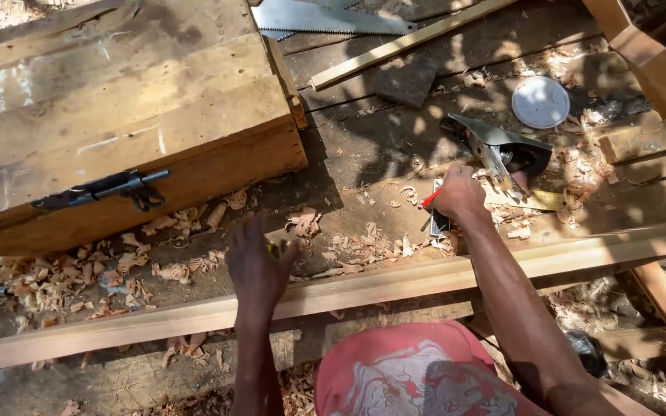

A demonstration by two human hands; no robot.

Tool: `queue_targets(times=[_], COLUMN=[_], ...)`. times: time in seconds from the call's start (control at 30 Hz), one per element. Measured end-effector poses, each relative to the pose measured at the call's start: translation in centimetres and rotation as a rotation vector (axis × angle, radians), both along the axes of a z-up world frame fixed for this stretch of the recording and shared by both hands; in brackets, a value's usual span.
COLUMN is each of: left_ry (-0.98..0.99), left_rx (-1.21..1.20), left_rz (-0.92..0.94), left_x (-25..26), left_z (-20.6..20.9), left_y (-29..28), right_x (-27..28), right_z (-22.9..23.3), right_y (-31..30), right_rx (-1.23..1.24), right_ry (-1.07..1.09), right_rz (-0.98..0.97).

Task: Measuring and marking wooden planks using a tape measure, square, and pencil in a workshop setting.

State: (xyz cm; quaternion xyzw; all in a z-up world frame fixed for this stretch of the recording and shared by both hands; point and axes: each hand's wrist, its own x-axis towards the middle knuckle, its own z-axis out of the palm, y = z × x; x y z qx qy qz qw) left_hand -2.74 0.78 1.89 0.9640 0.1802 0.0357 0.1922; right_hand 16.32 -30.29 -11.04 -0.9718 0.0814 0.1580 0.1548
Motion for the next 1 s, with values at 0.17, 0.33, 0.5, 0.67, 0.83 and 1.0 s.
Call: queue_targets(times=[0.17, 0.33, 0.5, 0.67, 0.83, 1.0], left_ry=[-0.124, -0.099, -0.117, -0.258, -0.186, 0.073], left_rx=[-0.583, -0.544, -0.649, -0.756, -0.68, -0.235], left_rz=[-0.477, -0.718, -0.784, -0.761, -1.023, -1.194], left_x=[-0.9, 0.1, -0.4, -0.4, -1.2, -1.3], left_z=[-1.0, -3.9, -3.9, -2.6, -2.5, -2.7], left_y=[-5.3, -7.8, -8.6, -9.2, -11.1, -13.2], right_x=[0.3, -9.5, -17.0, -22.3, -28.2, -27.8], right_z=[-4.5, 13.8, 18.8, 6.9, 5.4, 0.4], right_y=[-0.5, 0.9, -3.3, -6.6, 0.6, 2.0], right_rx=[0.091, 0.325, 0.64, 1.307, 1.472, 1.457], right_ry=[-0.088, -0.562, -0.831, -0.67, -0.417, -0.306], right_rz=[0.034, -0.026, -0.351, -0.903, -1.19, -1.199])
